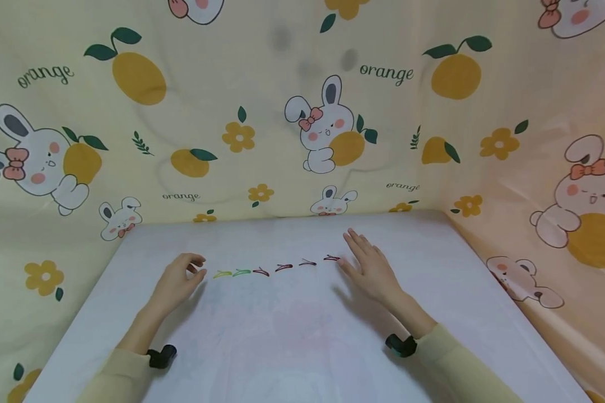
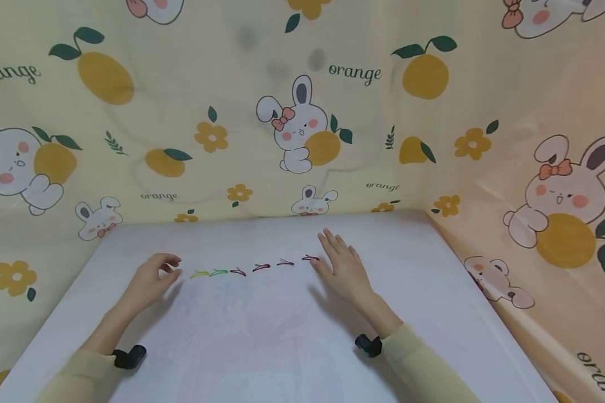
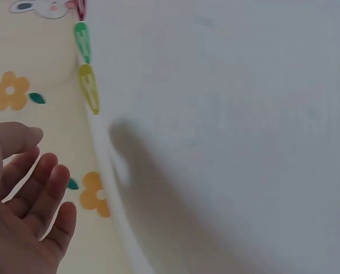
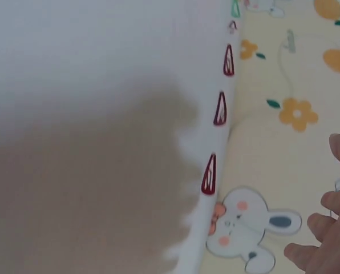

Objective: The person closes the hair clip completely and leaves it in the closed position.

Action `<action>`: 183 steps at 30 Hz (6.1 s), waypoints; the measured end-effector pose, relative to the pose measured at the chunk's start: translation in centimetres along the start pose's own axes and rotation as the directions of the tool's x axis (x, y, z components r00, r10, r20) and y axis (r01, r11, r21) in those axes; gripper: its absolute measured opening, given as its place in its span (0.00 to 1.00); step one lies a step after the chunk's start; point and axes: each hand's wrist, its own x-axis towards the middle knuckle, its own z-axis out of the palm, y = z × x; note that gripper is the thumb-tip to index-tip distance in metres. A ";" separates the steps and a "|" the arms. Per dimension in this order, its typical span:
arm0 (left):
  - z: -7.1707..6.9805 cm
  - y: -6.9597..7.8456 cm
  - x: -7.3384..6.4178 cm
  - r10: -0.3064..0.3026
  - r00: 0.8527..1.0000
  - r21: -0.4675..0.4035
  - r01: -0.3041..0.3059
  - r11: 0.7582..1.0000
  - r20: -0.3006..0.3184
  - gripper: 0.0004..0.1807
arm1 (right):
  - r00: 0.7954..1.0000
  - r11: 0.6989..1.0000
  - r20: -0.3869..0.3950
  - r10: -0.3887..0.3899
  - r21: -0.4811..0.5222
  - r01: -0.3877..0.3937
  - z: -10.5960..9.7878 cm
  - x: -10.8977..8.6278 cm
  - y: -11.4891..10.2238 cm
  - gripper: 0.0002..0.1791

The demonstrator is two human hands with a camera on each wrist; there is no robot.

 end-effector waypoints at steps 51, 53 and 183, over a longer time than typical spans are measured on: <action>2.5 0.7 1.9 0.050 0.996 0.088 -0.056 0.995 0.071 0.05 | 0.913 0.952 0.275 -0.301 0.038 0.303 8.1 7.1 -11.4 0.37; 2.5 1.1 1.8 0.062 0.997 0.083 -0.065 0.994 0.046 0.04 | 0.915 0.954 0.268 -0.301 0.069 0.293 8.4 7.5 -11.9 0.36; 8.0 14.2 4.1 0.417 0.869 -0.220 -0.476 0.851 -0.266 0.03 | 0.924 0.734 -0.382 -0.012 0.624 0.267 3.2 2.5 -10.3 0.06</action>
